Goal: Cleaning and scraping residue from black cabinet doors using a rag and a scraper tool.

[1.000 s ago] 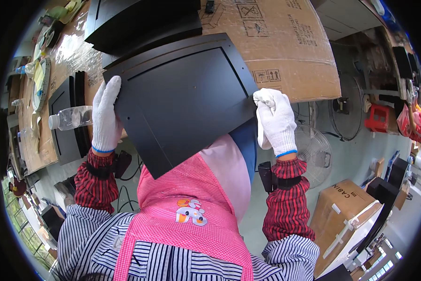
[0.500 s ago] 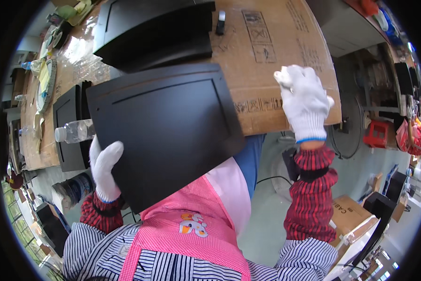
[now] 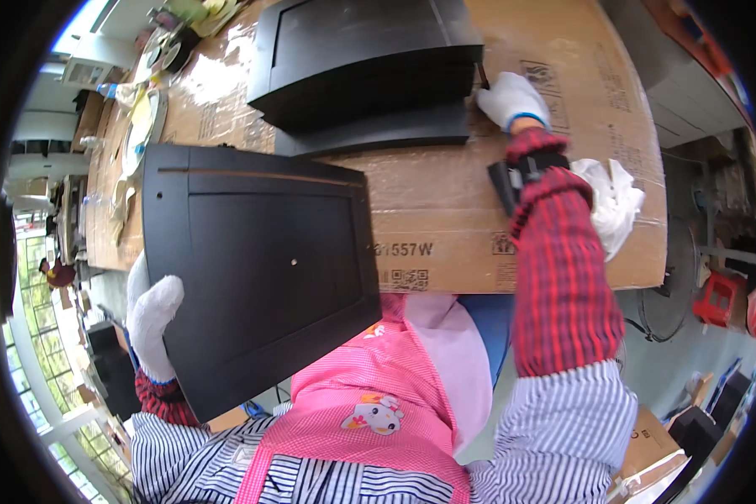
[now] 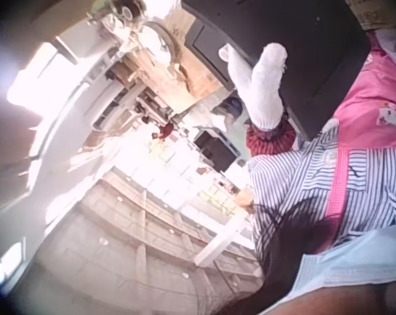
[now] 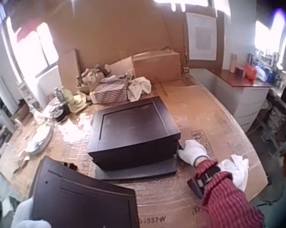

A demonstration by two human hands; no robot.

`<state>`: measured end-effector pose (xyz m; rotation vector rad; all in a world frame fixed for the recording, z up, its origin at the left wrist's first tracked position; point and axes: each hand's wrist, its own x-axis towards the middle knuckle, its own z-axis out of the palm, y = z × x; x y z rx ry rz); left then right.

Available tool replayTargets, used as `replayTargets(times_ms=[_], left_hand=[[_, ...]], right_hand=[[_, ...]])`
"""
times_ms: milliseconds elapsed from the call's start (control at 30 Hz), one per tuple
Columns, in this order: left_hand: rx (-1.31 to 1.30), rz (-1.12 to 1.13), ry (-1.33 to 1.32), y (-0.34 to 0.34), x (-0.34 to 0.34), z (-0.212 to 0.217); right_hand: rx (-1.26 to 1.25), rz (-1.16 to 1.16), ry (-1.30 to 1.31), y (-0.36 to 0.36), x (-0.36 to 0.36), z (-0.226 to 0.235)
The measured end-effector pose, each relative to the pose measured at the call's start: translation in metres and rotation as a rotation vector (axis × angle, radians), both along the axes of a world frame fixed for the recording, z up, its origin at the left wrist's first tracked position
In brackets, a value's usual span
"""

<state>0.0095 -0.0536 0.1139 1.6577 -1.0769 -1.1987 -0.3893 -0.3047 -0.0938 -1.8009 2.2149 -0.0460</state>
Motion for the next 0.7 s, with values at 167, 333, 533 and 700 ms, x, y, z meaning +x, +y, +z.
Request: replayTargets(times_ms=[167,333,533,700], left_hand=[[-0.142,-0.047,-0.354,0.009,0.05,-0.047],[-0.711,-0.23,-1.053,-0.004,0.021,-0.034],[-0.603,-0.232,-0.845,0.01,0.055,-0.051],[-0.601,-0.215,-0.833,0.015,0.057,-0.047]], right_hand=[[0.142,-0.226,-0.491,0.08,-0.022,0.024],[0.292,-0.074,-1.206,0.21,0.045,0.064],[-0.207,0.188,-0.804,0.288,0.117,0.032],[-0.064,0.262,-0.496,0.278,0.13,0.051]])
